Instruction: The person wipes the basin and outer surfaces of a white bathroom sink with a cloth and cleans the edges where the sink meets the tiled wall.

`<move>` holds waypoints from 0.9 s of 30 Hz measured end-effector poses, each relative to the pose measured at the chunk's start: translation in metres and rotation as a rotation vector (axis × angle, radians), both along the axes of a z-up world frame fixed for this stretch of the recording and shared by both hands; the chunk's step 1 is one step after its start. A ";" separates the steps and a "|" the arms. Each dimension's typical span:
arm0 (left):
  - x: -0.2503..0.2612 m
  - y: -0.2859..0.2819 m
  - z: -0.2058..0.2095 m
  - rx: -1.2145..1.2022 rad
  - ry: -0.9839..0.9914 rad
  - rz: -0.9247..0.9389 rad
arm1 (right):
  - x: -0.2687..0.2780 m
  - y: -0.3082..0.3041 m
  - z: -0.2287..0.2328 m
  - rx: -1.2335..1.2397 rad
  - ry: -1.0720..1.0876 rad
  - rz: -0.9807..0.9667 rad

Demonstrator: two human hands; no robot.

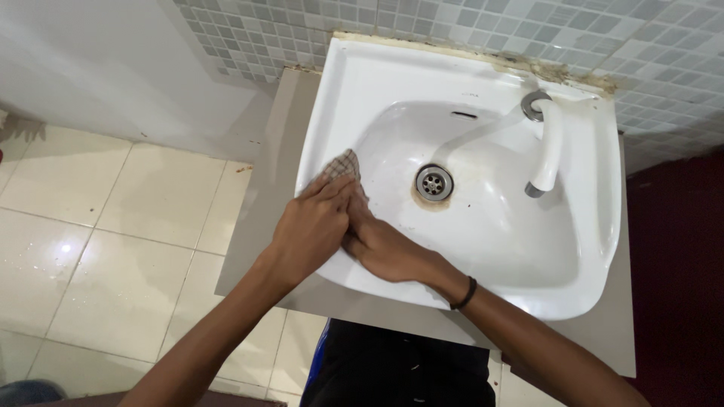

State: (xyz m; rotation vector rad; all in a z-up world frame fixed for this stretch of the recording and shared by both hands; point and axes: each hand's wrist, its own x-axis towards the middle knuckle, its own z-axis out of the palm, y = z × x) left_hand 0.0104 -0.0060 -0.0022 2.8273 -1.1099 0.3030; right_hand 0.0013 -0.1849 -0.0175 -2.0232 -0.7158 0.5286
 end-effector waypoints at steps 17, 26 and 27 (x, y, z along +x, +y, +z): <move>0.084 -0.030 -0.019 -0.080 -0.221 -0.105 | 0.064 -0.012 -0.028 -0.095 -0.016 -0.351; 0.025 -0.009 -0.012 -0.163 -0.099 -0.046 | 0.022 0.001 -0.005 -0.113 0.117 -0.165; 0.017 -0.007 -0.010 -0.162 -0.102 -0.044 | 0.017 0.003 -0.001 -0.118 0.113 -0.116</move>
